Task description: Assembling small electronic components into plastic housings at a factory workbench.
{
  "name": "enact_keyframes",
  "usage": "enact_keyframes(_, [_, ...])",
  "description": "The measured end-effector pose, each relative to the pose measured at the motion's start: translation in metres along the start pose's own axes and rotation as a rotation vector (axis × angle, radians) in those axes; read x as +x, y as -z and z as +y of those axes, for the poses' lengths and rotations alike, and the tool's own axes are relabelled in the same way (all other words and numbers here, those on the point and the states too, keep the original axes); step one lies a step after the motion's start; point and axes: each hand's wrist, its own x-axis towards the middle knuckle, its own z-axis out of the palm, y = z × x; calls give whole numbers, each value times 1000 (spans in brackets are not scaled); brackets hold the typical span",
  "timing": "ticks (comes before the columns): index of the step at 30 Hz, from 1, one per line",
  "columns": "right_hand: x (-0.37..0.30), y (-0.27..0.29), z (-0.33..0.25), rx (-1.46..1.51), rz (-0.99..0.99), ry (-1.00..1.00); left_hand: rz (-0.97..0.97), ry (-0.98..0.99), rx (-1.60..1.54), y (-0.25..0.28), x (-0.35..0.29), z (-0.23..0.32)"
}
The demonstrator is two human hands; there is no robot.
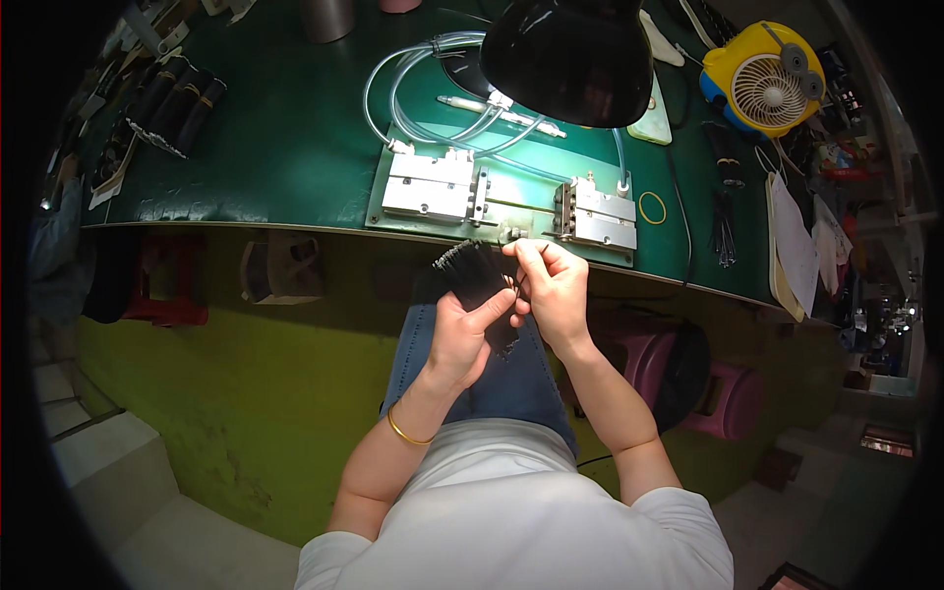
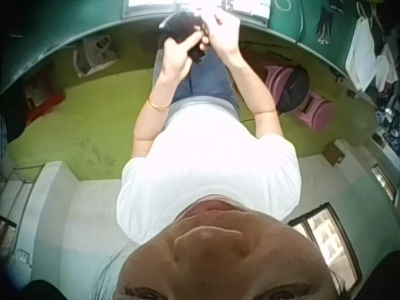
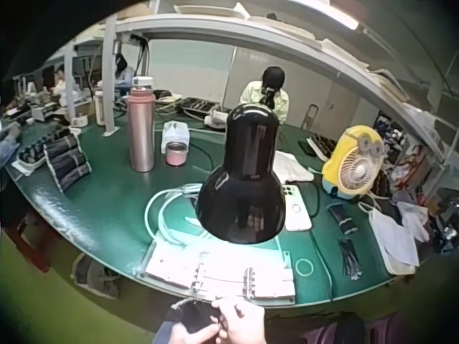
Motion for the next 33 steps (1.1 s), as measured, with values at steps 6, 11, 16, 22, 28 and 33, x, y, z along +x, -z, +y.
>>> enact_keyframes(6, [1,0,1,23,15,1,1,-8,-16,-1,2,2])
enact_keyframes(11, [1,1,6,-4,47,29,-33,4,17,1,3,1])
enact_keyframes(16, [-2,1,3,-13,37,26,-51,-10,-18,2,1,1])
enact_keyframes(22, [-4,-2,3,-41,-21,77,-73,-27,-36,3,-2,2])
enact_keyframes(28, [-1,-2,3,39,14,12,4,-13,-54,1,-1,0])
enact_keyframes(33, [2,0,5,55,13,22,1,-8,-70,1,1,0])
